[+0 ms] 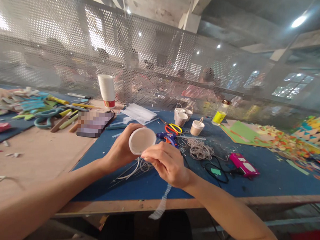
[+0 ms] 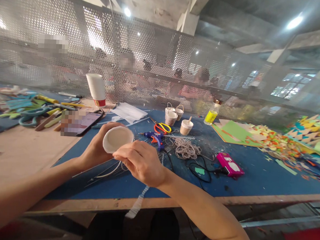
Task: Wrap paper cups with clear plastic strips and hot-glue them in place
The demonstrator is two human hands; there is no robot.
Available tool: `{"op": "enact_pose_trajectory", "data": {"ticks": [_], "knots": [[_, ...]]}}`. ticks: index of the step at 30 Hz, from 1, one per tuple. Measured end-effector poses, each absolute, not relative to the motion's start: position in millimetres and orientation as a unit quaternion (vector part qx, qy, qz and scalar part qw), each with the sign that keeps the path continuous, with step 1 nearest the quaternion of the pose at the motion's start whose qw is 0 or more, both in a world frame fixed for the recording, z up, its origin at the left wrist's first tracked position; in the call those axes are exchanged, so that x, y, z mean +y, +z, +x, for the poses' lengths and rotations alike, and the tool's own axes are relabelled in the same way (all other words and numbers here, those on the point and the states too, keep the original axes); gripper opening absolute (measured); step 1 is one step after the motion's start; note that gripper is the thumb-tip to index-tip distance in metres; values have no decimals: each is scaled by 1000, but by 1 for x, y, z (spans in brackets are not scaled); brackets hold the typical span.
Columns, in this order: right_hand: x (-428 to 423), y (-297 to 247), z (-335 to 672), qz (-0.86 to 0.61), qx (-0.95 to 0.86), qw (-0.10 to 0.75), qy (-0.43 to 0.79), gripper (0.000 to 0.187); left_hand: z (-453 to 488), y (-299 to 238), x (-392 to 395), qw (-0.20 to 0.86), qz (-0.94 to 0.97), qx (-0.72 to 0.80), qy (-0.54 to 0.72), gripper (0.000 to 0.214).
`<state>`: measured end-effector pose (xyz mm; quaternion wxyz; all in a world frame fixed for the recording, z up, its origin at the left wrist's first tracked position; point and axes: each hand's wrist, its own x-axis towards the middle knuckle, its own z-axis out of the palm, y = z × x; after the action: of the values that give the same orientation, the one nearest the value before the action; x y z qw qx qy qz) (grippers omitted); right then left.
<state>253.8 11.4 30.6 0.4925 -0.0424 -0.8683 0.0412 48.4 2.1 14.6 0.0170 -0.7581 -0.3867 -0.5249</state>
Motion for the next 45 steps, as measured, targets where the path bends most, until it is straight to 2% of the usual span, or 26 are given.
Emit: {"op": "enact_pose_trajectory", "data": {"ticks": [18, 36, 41, 45], "knots": [[10, 34, 252, -35, -871, 487, 45, 8, 50, 14, -1, -21, -761, -385, -522, 63], [17, 32, 256, -65, -870, 484, -65, 10, 51, 12, 0, -32, -758, -358, -543, 67], [14, 39, 257, -62, -846, 530, -13, 15, 49, 13, 1, -8, -760, -365, -538, 67], [10, 41, 256, -41, -846, 531, 34, 15, 50, 14, 0, 9, -758, -375, -533, 64]]}}
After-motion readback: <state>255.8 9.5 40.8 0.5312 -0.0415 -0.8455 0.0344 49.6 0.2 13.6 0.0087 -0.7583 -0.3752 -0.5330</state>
